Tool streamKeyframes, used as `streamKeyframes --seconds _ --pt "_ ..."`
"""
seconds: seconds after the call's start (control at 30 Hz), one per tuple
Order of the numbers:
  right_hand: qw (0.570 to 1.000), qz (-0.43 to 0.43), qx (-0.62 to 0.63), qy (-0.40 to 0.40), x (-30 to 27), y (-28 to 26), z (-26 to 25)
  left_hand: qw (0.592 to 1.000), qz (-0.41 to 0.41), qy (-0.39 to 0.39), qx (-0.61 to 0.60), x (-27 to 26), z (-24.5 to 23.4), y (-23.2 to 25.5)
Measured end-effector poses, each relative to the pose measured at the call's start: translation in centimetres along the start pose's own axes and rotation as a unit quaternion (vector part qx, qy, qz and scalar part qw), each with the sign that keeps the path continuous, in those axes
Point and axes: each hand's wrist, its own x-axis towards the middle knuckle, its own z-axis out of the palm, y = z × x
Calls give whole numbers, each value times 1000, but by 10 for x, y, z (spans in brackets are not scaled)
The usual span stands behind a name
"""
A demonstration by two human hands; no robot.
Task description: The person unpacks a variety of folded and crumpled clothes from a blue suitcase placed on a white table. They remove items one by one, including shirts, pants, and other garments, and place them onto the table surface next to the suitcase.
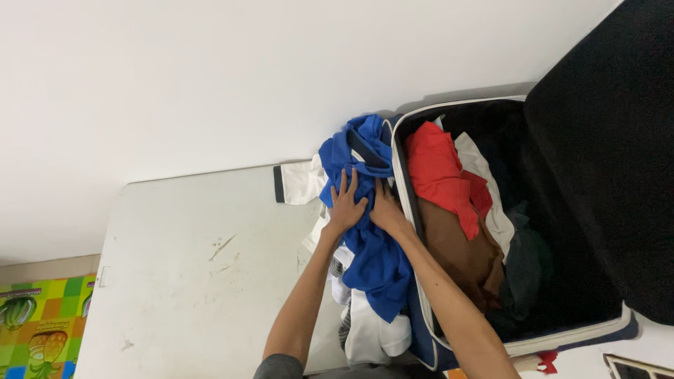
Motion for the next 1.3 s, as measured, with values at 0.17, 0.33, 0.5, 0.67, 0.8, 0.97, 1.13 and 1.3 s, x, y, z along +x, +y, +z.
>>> streamKeyframes --seconds 0.17,0.33,0.5,0.67,0.8,0.97,1.13,1.3 --pt "1000 0 20 -4 15 8 12 1000 -1 10 -1 11 21 -34" --pt "987 84 112 -75 25 11 18 994 -33 82 -63 -23 10 0" --pt "991 77 78 -79 33 16 20 955 -145 151 -208 -84 -9 40" --pt "994 41 85 -50 22 15 17 937 -131 193 -259 -132 -9 37" --pt "990 -78 116 5 -6 12 3 901 -225 187 -320 -163 -20 45" --pt "970 -163 178 41 -92 -20 -52 918 -93 248 -294 -197 -28 88" --pt "951 -215 220 40 -160 -39 -107 935 -54 274 -220 -222 -22 133" --pt "955 -208 191 85 -183 -3 -135 942 -70 277 -175 -231 -7 181"
